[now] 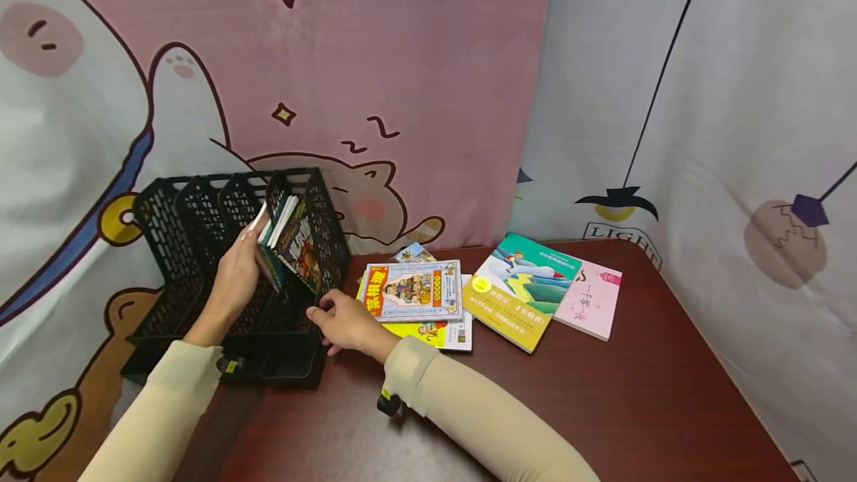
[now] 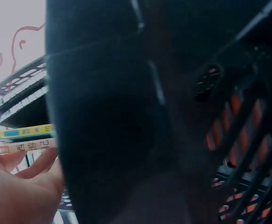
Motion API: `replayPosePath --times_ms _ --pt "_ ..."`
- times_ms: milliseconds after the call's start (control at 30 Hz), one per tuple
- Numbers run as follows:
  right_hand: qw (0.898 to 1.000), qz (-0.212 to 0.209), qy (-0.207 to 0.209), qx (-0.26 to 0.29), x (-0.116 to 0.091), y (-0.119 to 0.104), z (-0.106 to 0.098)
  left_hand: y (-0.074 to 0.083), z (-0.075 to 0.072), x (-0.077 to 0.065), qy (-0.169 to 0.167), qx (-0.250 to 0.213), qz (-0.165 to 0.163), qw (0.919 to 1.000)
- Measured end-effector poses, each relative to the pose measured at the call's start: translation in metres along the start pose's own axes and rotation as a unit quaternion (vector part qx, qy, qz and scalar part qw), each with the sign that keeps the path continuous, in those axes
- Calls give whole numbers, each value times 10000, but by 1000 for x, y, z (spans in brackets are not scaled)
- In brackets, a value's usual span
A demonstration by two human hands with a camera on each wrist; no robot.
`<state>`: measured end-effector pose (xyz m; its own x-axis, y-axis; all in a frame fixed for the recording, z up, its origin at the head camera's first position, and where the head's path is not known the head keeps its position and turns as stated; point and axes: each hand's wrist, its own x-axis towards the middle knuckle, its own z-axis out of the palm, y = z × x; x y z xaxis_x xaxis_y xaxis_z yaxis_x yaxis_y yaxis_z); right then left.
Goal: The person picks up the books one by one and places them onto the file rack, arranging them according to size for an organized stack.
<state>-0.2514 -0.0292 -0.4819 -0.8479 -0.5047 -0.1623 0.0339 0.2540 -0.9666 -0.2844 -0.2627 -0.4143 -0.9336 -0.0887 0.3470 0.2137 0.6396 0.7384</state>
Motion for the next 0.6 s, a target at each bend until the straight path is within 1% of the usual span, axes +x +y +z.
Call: replayPosePath --times_ms 167,333,433,500,600 --pt "10000 -11 -29 -15 0 1 -1 -6 3 2 -373 -174 62 9991" --pt "10000 1 -16 -48 1 2 0 -14 6 3 -635 -367 -56 9973" --pt "10000 1 -6 -64 1 2 1 -16 5 3 -812 -483 -141 9954" --pt "10000 -7 1 -69 1 2 1 -15 2 4 -959 -535 -181 9938" --pt "10000 -20 26 -59 0 2 1 -14 -1 5 -1300 -564 -333 9893"
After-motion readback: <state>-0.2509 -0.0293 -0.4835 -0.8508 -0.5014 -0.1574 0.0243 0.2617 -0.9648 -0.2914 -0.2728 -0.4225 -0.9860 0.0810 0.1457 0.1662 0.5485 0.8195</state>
